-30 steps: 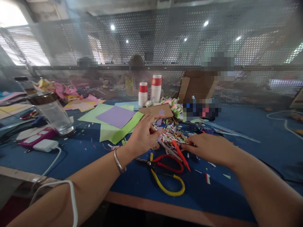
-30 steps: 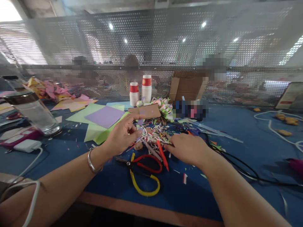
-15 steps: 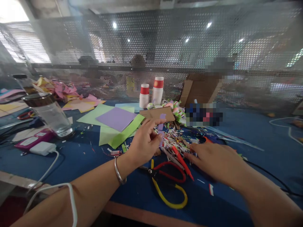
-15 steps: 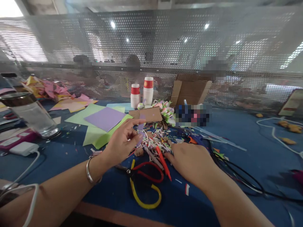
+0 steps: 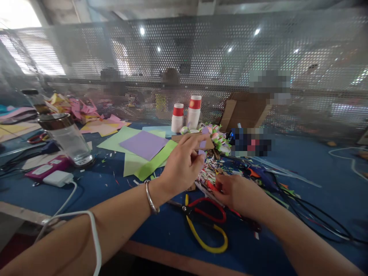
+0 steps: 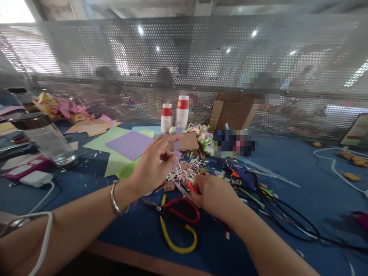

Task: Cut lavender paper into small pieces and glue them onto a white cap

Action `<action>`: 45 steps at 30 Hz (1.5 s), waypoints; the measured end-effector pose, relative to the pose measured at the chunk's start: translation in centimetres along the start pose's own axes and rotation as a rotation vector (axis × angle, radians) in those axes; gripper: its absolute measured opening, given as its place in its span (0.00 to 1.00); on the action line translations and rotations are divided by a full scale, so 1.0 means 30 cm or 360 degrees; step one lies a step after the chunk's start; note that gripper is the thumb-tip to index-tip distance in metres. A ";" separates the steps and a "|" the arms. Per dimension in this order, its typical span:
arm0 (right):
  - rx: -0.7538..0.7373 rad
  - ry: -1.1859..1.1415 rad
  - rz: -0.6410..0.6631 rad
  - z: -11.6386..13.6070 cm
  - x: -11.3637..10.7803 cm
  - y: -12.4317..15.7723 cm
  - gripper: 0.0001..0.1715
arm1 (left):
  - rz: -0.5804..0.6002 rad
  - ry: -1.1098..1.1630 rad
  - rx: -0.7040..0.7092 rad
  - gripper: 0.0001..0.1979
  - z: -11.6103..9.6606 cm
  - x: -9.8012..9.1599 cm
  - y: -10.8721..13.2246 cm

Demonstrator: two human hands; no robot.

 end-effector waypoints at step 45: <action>-0.0147 -0.0295 -0.0282 -0.001 -0.025 -0.018 0.09 | 0.0601 -0.0033 -0.0175 0.25 0.055 0.072 0.110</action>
Point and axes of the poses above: each hand's wrist, its own y-axis away from the middle knuckle, its own x-axis out of the palm, z = x × y, the point moved 6 cm from there along -y, towards the middle knuckle, and after that the axes turned 2 degrees about y, right-handed, at the moved point
